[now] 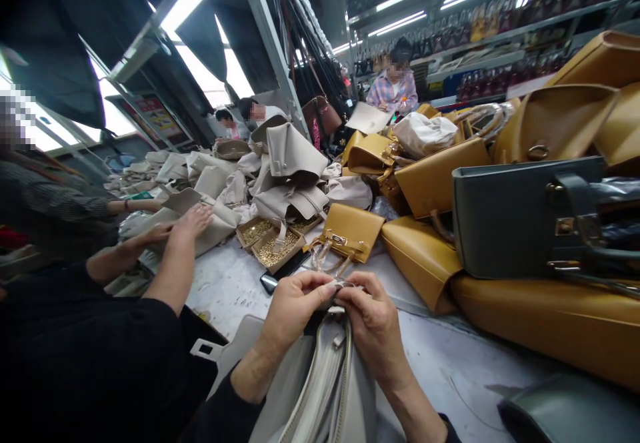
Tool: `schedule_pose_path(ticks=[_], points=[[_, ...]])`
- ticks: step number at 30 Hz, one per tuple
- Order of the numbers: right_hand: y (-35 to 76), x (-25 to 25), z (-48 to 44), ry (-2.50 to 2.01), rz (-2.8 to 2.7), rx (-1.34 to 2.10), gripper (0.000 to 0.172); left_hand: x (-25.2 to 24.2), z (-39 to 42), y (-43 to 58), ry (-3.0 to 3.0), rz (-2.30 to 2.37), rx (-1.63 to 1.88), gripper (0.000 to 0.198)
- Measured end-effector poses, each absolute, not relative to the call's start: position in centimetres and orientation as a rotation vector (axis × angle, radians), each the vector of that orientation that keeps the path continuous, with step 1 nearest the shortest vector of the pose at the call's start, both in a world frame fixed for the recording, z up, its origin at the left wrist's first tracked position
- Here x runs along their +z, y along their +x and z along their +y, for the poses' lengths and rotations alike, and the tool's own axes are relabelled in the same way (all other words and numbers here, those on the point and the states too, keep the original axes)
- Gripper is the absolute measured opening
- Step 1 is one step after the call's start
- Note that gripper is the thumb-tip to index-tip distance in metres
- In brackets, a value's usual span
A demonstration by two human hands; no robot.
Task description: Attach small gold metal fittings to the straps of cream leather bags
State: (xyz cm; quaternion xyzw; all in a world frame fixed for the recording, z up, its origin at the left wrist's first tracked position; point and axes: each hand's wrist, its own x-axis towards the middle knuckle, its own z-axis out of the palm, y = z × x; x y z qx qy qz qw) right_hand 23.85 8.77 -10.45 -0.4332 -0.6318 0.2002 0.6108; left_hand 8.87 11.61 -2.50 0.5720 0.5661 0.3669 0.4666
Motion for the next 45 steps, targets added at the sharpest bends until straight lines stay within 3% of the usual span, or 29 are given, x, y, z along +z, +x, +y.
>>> schedule_pose_path(ticks=[18,28,39,45], points=[[23.4,-11.0,9.1,-0.932,-1.322,0.565,0.012,-2.8,11.6,8.4,1.434,1.337,0.940,0.022],[22.9,-10.4,9.0,-0.991,-1.152,0.945,0.030,-2.9,11.5,8.5,1.407,1.340,0.969,0.020],[23.4,-9.5,9.6,-1.118,-1.255,0.976,0.009,-2.9,11.1,9.4,1.451,1.391,0.998,0.019],[23.1,-9.4,9.2,-1.195,-1.364,0.679,0.010,-2.9,10.6,9.3,1.531,1.377,0.974,0.024]])
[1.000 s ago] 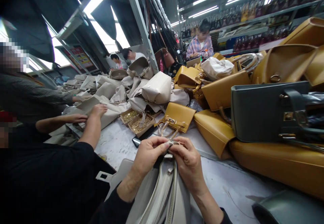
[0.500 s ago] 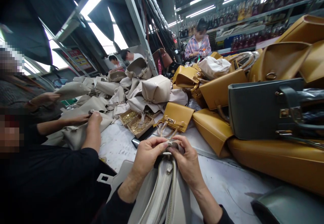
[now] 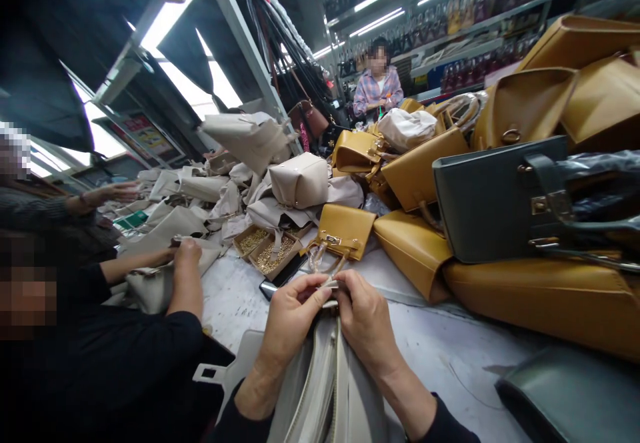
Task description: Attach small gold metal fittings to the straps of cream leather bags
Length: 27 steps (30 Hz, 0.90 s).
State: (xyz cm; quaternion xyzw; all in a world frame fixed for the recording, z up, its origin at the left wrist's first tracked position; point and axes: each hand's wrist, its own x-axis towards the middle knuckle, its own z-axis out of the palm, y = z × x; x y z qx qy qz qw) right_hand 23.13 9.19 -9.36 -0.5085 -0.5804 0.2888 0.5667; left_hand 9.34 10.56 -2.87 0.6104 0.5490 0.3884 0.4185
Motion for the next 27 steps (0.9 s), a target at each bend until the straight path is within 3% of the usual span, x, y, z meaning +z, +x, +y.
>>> schedule_pose_path(ticks=[4,9,27], points=[[22.6,-9.6,8.9,-1.154,-1.313,0.702,0.007,-3.1,9.9,9.3,1.555,1.358,1.002,0.035],[21.9,-10.0,8.4,-1.092,-1.303,0.637,0.009,-3.6,9.3,9.4,1.563,1.456,1.104,0.024],[23.4,-10.5,8.6,-0.894,-1.502,0.586,0.019,-4.2,8.8,8.2,1.806,1.374,1.074,0.027]])
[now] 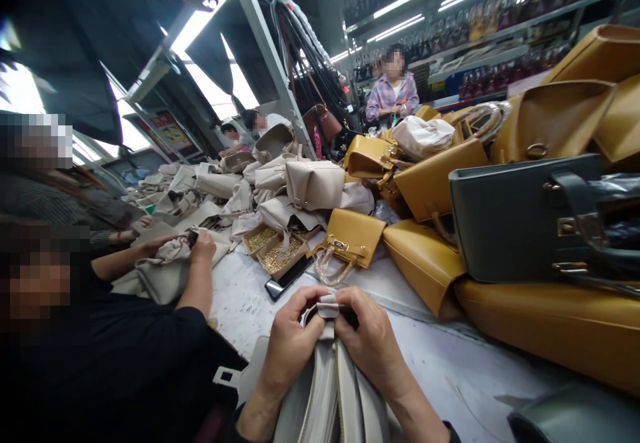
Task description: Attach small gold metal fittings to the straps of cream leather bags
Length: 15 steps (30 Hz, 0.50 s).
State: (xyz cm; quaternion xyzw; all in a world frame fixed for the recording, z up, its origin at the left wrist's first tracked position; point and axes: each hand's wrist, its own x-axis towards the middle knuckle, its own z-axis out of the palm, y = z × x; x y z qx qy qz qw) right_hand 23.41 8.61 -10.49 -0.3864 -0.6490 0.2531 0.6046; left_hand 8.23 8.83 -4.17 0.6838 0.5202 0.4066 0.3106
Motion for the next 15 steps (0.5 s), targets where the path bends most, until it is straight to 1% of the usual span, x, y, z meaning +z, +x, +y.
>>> schedule_pose_path(ticks=[8,13,15], points=[[23.5,-11.0,8.6,-0.932,-1.490,0.642,0.016,-4.7,8.6,8.0,1.866,1.337,1.050,0.032],[23.4,-10.2,8.3,-0.893,-1.541,0.710,0.003,-5.5,8.3,7.8,1.876,1.330,1.084,0.026],[23.1,-10.2,8.2,-0.899,-1.544,0.716,0.002,-5.8,8.2,7.7,1.866,1.343,1.097,0.024]])
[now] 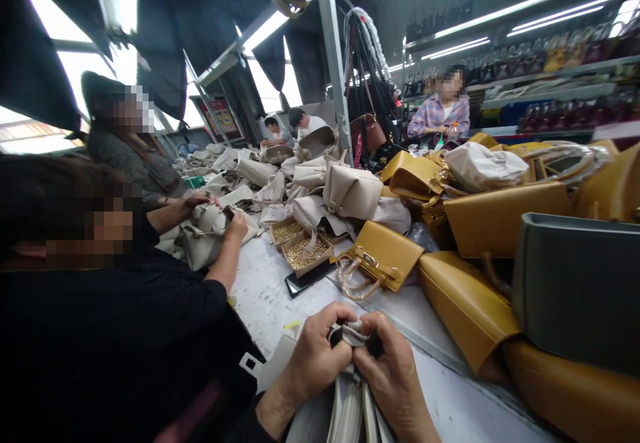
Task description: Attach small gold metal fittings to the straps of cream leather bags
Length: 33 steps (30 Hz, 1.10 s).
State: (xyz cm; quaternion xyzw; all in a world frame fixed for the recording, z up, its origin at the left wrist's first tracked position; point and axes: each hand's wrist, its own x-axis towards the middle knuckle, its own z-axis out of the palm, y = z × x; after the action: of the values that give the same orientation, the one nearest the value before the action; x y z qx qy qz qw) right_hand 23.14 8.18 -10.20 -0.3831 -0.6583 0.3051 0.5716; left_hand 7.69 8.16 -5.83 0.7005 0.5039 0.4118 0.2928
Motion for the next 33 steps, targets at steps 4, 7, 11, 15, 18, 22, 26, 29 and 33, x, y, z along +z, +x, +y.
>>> schedule_pose_path(ticks=[4,7,11,15,18,22,26,29,33], points=[[22.4,-10.8,8.2,-0.925,-1.547,0.665,0.004,-6.3,7.8,7.5,1.874,1.364,1.138,0.025],[23.1,-10.4,8.4,-0.897,-1.623,0.712,0.004,-6.3,7.2,7.1,1.904,1.384,1.189,0.026],[26.3,-6.9,10.0,-0.862,-1.897,1.021,0.020,-6.5,6.5,6.2,1.930,1.453,1.286,0.026],[26.7,-3.2,15.0,-1.026,-1.862,0.959,0.037,-7.1,5.8,5.2,1.904,1.504,1.424,0.025],[22.4,-2.8,20.3,-1.086,-2.013,0.732,0.041,-7.8,5.4,4.6,1.951,1.429,1.522,0.028],[14.7,-4.5,25.8,-1.047,-2.420,0.576,0.027,-8.8,4.9,3.6,1.989,1.365,1.636,0.036],[9.1,-5.7,28.0,-1.059,-2.697,0.484,0.014,-9.7,5.1,3.1,2.073,1.293,1.720,0.040],[6.3,-6.1,28.6,-1.078,-2.881,0.408,0.022,-10.0,5.5,2.8,2.184,1.236,1.792,0.037],[3.6,-6.8,28.8,-1.086,-3.073,0.300,0.025,-10.4,5.8,2.4,2.248,1.196,1.805,0.033]])
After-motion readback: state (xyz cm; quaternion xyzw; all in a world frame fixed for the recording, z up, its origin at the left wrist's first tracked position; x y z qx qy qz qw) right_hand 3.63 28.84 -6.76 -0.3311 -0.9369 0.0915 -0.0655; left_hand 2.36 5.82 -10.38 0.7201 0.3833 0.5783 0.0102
